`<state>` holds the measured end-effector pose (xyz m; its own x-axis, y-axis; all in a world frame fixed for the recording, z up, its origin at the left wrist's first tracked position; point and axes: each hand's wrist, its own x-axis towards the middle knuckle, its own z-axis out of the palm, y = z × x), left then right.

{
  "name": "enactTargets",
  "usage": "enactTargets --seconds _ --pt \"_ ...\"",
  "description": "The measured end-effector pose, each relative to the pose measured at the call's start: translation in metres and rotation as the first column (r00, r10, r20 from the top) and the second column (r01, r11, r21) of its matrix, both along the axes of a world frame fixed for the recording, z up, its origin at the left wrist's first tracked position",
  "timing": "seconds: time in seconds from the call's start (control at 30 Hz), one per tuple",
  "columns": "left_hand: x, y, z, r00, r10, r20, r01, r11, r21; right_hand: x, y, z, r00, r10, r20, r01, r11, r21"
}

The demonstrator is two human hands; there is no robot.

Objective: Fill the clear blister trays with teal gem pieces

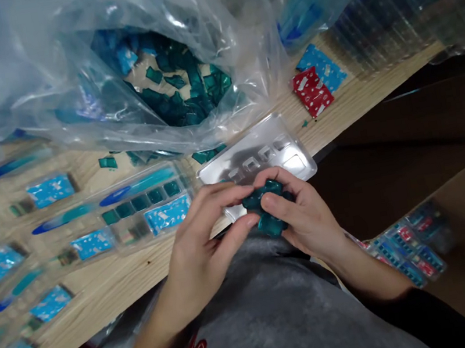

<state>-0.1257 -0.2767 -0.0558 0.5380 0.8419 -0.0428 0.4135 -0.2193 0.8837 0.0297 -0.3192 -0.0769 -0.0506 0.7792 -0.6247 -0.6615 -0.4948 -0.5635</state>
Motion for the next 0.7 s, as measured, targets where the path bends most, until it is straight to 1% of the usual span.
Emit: enactTargets --seconds 0.07,0.17,0.23,0.33,0.4,0.47,0.53,0.63,0.7 --pt "0.004 0.001 0.001 0.997 0.056 0.053 -0.055 0.998 -0.018 -0.001 0.002 0.001 1.0 0.006 -0.005 -0.006 1.0 0.022" --pt "0.004 0.003 0.004 0.982 0.15 0.113 -0.149 0.989 -0.014 -0.002 0.004 0.002 0.997 0.041 -0.067 -0.038 0.998 0.04" --pt "0.0 0.004 0.006 0.987 0.141 0.078 -0.141 0.99 -0.006 -0.002 0.004 0.002 0.996 0.06 -0.07 -0.057 0.997 0.056" --pt "-0.006 0.006 0.009 0.998 0.066 0.002 -0.066 0.998 -0.009 -0.001 0.004 0.002 0.997 0.072 -0.035 -0.07 0.996 0.049" --pt "-0.009 0.007 0.01 0.997 0.071 -0.004 -0.071 0.997 -0.005 -0.001 0.005 0.002 0.997 0.08 -0.011 -0.079 0.995 0.063" --pt "-0.01 0.008 0.011 0.996 0.083 -0.01 -0.083 0.996 0.013 -0.001 0.006 0.002 0.997 0.065 0.042 -0.069 0.992 0.107" --pt "-0.008 0.008 0.011 0.997 0.074 -0.027 -0.073 0.996 0.051 -0.001 0.008 0.003 0.989 0.046 0.144 -0.069 0.985 0.156" --pt "-0.006 0.005 0.013 0.992 0.102 -0.07 -0.091 0.984 0.152 0.0 0.011 0.007 0.958 0.072 0.276 -0.131 0.971 0.199" --pt "-0.007 0.003 0.013 0.99 0.124 -0.07 -0.111 0.979 0.17 0.001 0.012 0.008 0.947 0.091 0.308 -0.168 0.959 0.231"
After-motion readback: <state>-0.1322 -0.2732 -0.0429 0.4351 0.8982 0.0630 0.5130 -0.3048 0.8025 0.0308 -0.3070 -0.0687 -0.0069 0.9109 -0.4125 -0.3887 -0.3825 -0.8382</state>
